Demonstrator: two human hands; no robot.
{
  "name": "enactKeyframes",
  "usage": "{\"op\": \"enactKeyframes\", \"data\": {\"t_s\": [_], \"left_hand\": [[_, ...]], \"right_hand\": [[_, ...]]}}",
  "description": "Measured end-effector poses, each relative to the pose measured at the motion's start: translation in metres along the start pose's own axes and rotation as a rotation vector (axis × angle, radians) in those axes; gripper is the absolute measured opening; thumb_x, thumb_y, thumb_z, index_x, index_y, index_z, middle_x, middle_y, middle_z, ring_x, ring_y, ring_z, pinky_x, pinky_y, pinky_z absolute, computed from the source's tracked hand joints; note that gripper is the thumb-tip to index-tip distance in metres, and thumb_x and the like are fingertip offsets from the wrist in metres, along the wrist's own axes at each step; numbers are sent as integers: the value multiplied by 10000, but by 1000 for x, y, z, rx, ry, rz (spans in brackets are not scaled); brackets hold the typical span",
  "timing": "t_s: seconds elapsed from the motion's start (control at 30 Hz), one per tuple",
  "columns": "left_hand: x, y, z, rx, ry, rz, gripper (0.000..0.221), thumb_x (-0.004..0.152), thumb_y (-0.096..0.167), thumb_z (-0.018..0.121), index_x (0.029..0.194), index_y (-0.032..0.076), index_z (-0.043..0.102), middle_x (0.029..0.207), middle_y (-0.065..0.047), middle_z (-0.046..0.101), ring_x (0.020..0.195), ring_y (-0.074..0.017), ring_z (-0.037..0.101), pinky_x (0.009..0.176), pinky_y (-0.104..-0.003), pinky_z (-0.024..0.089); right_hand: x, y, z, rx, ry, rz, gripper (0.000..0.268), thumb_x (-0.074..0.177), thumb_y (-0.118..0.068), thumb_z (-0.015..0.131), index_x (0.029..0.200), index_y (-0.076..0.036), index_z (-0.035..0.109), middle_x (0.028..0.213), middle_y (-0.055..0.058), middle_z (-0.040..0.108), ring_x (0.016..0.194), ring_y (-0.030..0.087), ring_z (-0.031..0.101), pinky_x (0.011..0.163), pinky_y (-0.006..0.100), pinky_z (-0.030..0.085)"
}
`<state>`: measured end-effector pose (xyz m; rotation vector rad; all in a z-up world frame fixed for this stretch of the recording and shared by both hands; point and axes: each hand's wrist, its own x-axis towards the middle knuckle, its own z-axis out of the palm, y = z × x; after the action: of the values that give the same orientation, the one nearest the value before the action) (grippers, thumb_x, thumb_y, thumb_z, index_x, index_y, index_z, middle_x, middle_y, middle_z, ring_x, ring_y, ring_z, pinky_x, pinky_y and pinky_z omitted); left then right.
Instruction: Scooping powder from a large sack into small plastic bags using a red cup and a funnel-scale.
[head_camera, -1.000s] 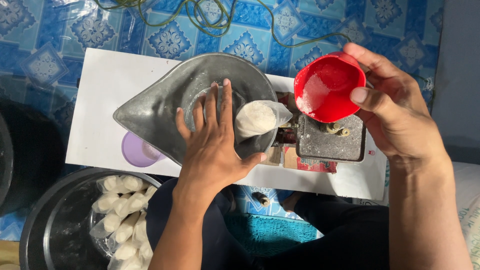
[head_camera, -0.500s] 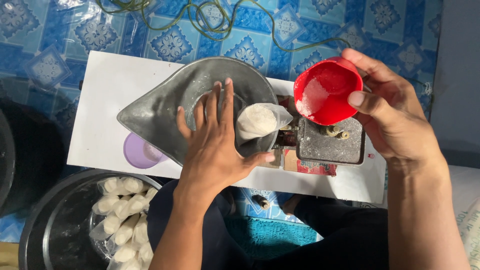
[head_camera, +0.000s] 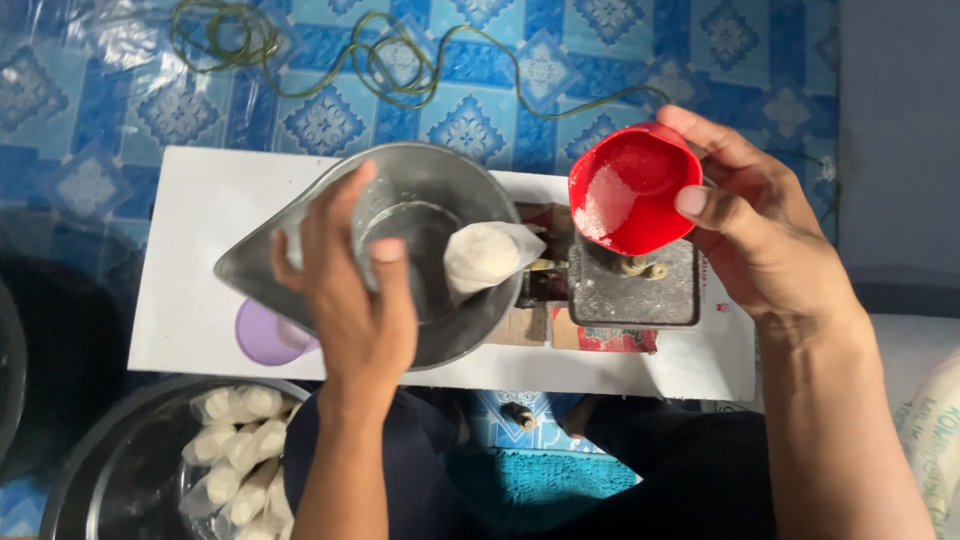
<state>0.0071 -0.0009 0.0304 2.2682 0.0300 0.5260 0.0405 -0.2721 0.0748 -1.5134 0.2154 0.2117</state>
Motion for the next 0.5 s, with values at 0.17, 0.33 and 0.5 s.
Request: {"op": "enactKeyframes", "data": {"t_s": [0.17, 0.33, 0.5], "left_hand": [[4, 1, 0, 1, 80, 47, 675, 1032, 563, 149, 1255, 101, 588, 1292, -66, 620, 1231, -282, 575, 1114, -551, 156], [6, -10, 5, 63, 102, 187, 548, 1105, 397, 203, 1231, 59, 614, 1253, -98, 668, 1157, -305, 624, 1044, -450, 244], [4, -22, 12, 33, 144, 310, 586, 1242, 235, 289, 1184, -165, 713, 1156, -273, 712, 1052, -415, 688, 918, -466, 521]], "right_hand": [[-23, -2, -28, 46, 28, -51, 781, 654, -256, 685, 1388, -68, 498, 1309, 117, 570, 1153, 257, 564, 933, 369, 492], [-58, 5, -76, 119, 101, -69, 768, 650, -221, 690, 1381, -66, 510, 1304, 143, 583, 1166, 286, 564, 909, 373, 487], [-114, 12, -136, 166, 263, -94, 786, 652, -169, 657, 1401, -4, 483, 1298, 183, 575, 1135, 288, 553, 917, 366, 458]]}}
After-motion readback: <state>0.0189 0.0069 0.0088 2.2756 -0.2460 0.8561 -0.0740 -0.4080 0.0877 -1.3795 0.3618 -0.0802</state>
